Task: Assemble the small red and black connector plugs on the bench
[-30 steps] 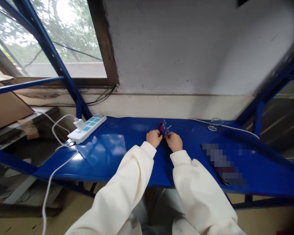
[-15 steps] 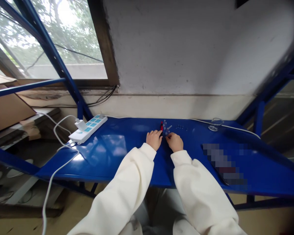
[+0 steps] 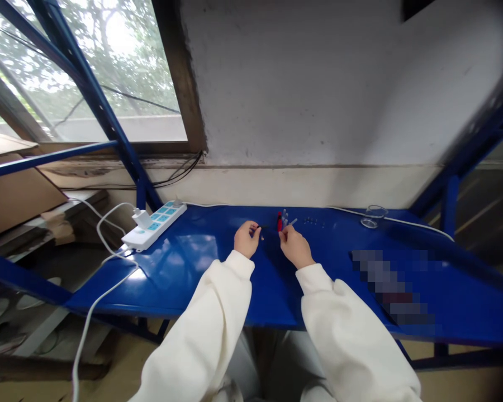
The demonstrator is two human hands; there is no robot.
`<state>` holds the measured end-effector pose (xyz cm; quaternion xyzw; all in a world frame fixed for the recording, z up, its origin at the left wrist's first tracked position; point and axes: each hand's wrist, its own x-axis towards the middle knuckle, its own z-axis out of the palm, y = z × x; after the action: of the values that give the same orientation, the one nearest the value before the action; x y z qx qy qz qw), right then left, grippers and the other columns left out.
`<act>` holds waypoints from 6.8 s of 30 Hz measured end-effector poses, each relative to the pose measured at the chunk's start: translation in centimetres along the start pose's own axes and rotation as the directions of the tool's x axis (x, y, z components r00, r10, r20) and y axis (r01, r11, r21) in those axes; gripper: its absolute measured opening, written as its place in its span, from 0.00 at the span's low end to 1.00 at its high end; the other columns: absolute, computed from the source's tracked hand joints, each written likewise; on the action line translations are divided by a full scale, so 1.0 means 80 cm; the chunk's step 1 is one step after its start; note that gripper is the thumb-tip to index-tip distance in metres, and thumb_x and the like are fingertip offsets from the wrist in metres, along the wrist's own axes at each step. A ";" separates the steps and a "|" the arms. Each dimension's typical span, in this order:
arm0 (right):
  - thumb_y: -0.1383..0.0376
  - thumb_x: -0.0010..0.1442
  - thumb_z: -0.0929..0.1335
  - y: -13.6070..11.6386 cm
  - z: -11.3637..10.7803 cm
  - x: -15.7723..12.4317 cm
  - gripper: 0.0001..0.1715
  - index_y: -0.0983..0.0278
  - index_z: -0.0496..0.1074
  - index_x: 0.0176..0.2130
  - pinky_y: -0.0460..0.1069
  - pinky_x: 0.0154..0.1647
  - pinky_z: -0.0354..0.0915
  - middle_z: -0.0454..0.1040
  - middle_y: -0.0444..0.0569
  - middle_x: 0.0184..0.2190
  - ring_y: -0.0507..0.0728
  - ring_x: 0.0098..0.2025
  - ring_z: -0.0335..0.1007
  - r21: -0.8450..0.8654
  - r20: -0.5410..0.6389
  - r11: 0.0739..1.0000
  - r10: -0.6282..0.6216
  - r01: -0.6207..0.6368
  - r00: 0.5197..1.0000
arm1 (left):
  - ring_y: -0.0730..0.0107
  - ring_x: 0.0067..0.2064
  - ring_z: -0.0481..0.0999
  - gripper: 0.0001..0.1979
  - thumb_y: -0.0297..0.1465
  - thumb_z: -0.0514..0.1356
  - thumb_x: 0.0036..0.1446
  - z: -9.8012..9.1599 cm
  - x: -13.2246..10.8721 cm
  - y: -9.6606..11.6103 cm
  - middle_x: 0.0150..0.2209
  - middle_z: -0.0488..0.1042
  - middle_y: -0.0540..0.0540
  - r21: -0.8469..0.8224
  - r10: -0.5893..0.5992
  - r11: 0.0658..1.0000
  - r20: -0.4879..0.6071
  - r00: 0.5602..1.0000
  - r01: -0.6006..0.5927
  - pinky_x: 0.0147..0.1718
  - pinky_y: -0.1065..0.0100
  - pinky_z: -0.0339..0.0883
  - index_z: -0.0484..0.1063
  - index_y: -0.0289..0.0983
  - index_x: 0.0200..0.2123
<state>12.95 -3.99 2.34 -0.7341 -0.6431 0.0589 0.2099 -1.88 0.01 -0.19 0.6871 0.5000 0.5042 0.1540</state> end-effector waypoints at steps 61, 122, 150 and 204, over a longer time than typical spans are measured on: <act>0.61 0.57 0.60 -0.026 0.022 0.011 0.09 0.61 0.65 0.36 0.44 0.25 0.50 0.73 0.46 0.31 0.52 0.32 0.68 -0.059 -0.048 0.979 -0.201 0.198 0.978 | 0.80 0.23 0.69 0.09 0.36 0.53 0.53 -0.003 -0.008 0.014 0.28 0.70 0.49 -0.184 -0.003 0.983 -0.001 1.000 0.003 0.25 0.75 0.63 0.66 0.36 0.34; 0.63 0.52 0.60 0.030 -0.016 0.023 0.18 0.67 0.66 0.42 0.50 0.32 0.59 0.72 0.57 0.36 0.62 0.38 0.68 -0.031 0.033 0.961 0.277 -0.276 0.960 | 0.55 0.44 0.67 0.09 0.35 0.57 0.45 -0.057 0.022 -0.043 0.37 0.71 0.40 0.605 -0.445 0.645 -0.201 0.873 0.468 0.40 0.56 0.55 0.66 0.36 0.31; 0.62 0.54 0.62 0.028 0.024 0.029 0.12 0.64 0.69 0.36 0.53 0.38 0.56 0.69 0.55 0.39 0.60 0.43 0.63 -0.097 -0.081 0.990 0.098 -0.106 0.992 | 0.66 0.39 0.67 0.07 0.29 0.51 0.54 0.045 0.001 0.033 0.34 0.71 0.44 0.310 0.071 0.941 0.209 0.975 -0.135 0.40 0.63 0.58 0.68 0.38 0.33; 0.63 0.54 0.61 0.005 0.024 0.017 0.10 0.64 0.68 0.32 0.45 0.30 0.52 0.72 0.49 0.30 0.52 0.30 0.67 -0.019 -0.097 0.974 -0.227 0.226 0.969 | 0.67 0.39 0.68 0.07 0.32 0.54 0.52 0.001 0.024 0.063 0.35 0.71 0.46 0.355 0.116 0.894 0.408 0.906 -0.274 0.38 0.66 0.61 0.71 0.39 0.32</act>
<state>12.90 -2.26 0.71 -0.6588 -0.7117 -0.0044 0.2438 0.80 -0.63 4.40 0.8350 0.4816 0.2617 0.0491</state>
